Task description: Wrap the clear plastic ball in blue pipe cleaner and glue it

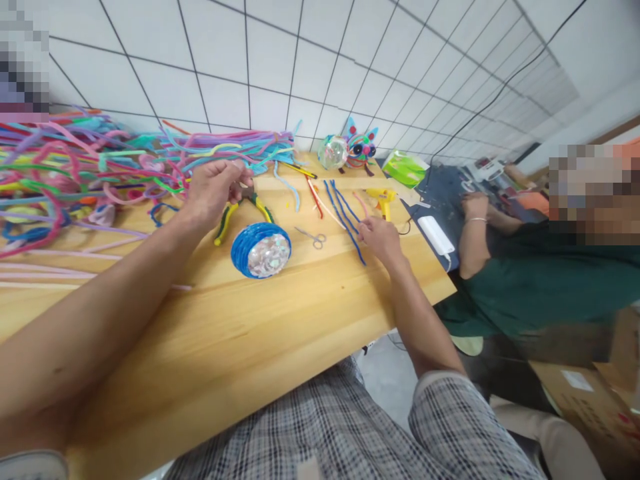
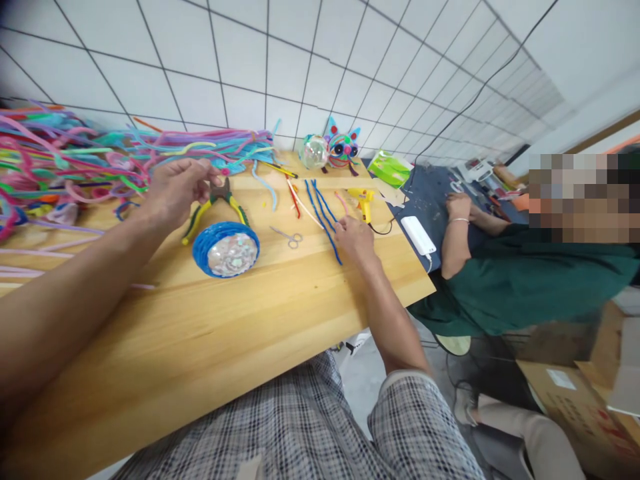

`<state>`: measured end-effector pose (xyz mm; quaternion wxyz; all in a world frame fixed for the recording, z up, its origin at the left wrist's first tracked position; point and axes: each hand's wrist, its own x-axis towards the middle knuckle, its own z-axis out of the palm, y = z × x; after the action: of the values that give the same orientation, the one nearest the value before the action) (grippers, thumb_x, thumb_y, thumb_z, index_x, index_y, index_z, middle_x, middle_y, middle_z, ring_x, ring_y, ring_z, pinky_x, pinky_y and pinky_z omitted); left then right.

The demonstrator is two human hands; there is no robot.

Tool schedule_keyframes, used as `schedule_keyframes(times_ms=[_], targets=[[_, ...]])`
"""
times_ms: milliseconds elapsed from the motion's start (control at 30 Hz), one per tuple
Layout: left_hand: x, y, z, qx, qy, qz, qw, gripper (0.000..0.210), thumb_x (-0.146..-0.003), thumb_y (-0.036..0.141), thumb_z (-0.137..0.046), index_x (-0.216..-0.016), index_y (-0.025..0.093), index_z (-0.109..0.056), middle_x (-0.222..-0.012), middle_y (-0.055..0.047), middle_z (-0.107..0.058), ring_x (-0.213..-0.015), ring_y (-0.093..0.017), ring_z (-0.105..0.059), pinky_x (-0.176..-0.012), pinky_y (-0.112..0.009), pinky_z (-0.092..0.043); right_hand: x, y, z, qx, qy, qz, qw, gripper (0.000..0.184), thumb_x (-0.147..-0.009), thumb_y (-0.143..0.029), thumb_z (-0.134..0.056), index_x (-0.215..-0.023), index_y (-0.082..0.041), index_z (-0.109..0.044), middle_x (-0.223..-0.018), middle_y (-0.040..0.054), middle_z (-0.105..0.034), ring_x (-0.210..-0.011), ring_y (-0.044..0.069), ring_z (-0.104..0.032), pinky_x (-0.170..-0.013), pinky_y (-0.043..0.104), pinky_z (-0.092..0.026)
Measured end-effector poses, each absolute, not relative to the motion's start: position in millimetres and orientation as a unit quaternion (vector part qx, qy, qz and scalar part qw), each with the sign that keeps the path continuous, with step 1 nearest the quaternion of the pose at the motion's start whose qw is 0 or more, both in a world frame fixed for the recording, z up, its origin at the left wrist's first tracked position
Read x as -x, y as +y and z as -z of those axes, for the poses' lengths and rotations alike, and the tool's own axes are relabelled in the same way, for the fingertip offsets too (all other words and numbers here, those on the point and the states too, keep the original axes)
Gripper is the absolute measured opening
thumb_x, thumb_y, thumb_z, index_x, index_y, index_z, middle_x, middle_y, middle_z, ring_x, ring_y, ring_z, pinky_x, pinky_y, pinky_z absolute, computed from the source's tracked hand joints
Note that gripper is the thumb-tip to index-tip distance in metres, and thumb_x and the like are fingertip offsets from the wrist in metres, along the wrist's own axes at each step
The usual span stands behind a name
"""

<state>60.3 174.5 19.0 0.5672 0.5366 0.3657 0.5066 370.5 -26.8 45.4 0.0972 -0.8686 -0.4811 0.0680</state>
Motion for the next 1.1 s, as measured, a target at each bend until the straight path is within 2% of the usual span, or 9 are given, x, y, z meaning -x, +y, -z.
schedule_keyframes(times_ms=[133, 367, 467, 600, 767, 833, 900, 967, 1100], targets=[[-58, 175, -20, -0.543, 0.381, -0.497, 0.559, 0.036, -0.104, 0.031, -0.072, -0.071, 0.019, -0.074, -0.075, -0.001, -0.076, -0.049, -0.007, -0.048, -0.047, -0.024, -0.034, -368, -27, -43, 0.872, -0.477, -0.057, 0.095, 0.029, -0.107, -0.036, -0.06, -0.11, -0.021, -0.084, -0.112, 0.0125, -0.088, -0.11, 0.03, -0.079, -0.098, 0.038, -0.056], [-57, 177, -29, -0.522, 0.374, -0.521, 0.563, 0.026, -0.099, 0.033, -0.076, -0.077, 0.021, -0.074, -0.075, 0.003, -0.077, -0.049, -0.008, -0.047, -0.048, -0.026, -0.034, -376, -33, -44, 0.848, -0.503, -0.023, 0.163, 0.034, -0.104, -0.04, -0.059, -0.11, -0.018, -0.084, -0.121, 0.0172, -0.087, -0.113, 0.032, -0.078, -0.101, 0.042, -0.057], [-55, 175, -41, -0.5, 0.376, -0.535, 0.568, 0.02, -0.098, 0.032, -0.077, -0.082, 0.021, -0.074, -0.073, 0.003, -0.076, -0.047, -0.008, -0.045, -0.046, -0.026, -0.033, -378, -36, -51, 0.827, -0.521, -0.037, 0.209, 0.031, -0.097, -0.041, -0.063, -0.105, -0.02, -0.085, -0.115, 0.0151, -0.088, -0.106, 0.032, -0.08, -0.099, 0.044, -0.059], [-46, 172, -68, -0.513, 0.344, -0.539, 0.572, 0.022, -0.1, 0.028, -0.081, -0.082, 0.018, -0.071, -0.08, 0.001, -0.075, -0.046, -0.006, -0.05, -0.046, -0.024, -0.034, -373, -33, -60, 0.825, -0.51, -0.041, 0.242, 0.025, -0.089, -0.044, -0.066, -0.096, -0.028, -0.084, -0.103, 0.0112, -0.088, -0.1, 0.033, -0.081, -0.096, 0.045, -0.061], [-4, 177, -113, -0.565, 0.345, -0.546, 0.514, 0.029, -0.112, 0.011, -0.058, -0.088, 0.014, -0.074, -0.08, -0.001, -0.076, -0.046, -0.005, -0.05, -0.046, -0.024, -0.031, -361, -29, -62, 0.828, -0.482, -0.069, 0.278, 0.023, -0.083, -0.046, -0.065, -0.087, -0.028, -0.079, -0.098, 0.0164, -0.088, -0.097, 0.036, -0.082, -0.094, 0.047, -0.061], [25, 181, -125, -0.571, 0.367, -0.543, 0.495, 0.027, -0.113, 0.012, -0.059, -0.09, 0.013, -0.074, -0.082, 0.0, -0.077, -0.046, -0.005, -0.052, -0.047, -0.024, -0.031, -359, -29, -58, 0.826, -0.482, -0.08, 0.282, 0.022, -0.08, -0.048, -0.066, -0.084, -0.03, -0.078, -0.094, 0.0154, -0.087, -0.094, 0.037, -0.083, -0.092, 0.049, -0.061], [58, 183, -131, -0.592, 0.406, -0.515, 0.469, 0.026, -0.111, 0.01, -0.062, -0.089, 0.012, -0.075, -0.078, 0.0, -0.076, -0.047, -0.005, -0.052, -0.048, -0.023, -0.032, -359, -29, -54, 0.824, -0.488, -0.087, 0.275, 0.021, -0.078, -0.05, -0.066, -0.082, -0.033, -0.077, -0.089, 0.0136, -0.086, -0.09, 0.038, -0.082, -0.088, 0.051, -0.061], [91, 183, -130, -0.616, 0.437, -0.474, 0.453, 0.027, -0.107, 0.007, -0.066, -0.083, 0.01, -0.078, -0.074, -0.001, -0.076, -0.052, -0.006, -0.056, -0.052, -0.021, -0.039, -360, -29, -50, 0.826, -0.487, -0.089, 0.27, 0.023, -0.075, -0.053, -0.066, -0.08, -0.034, -0.077, -0.083, 0.0122, -0.084, -0.086, 0.039, -0.081, -0.085, 0.053, -0.06], [138, 179, -116, -0.698, 0.563, -0.255, 0.361, 0.024, -0.1, 0.011, -0.076, -0.076, 0.015, -0.082, -0.06, 0.001, -0.069, -0.056, -0.011, -0.056, -0.051, -0.021, -0.038, -362, -29, -47, 0.831, -0.469, -0.099, 0.282, 0.023, -0.069, -0.056, -0.066, -0.076, -0.037, -0.076, -0.078, 0.0104, -0.083, -0.083, 0.04, -0.08, -0.081, 0.056, -0.06]])
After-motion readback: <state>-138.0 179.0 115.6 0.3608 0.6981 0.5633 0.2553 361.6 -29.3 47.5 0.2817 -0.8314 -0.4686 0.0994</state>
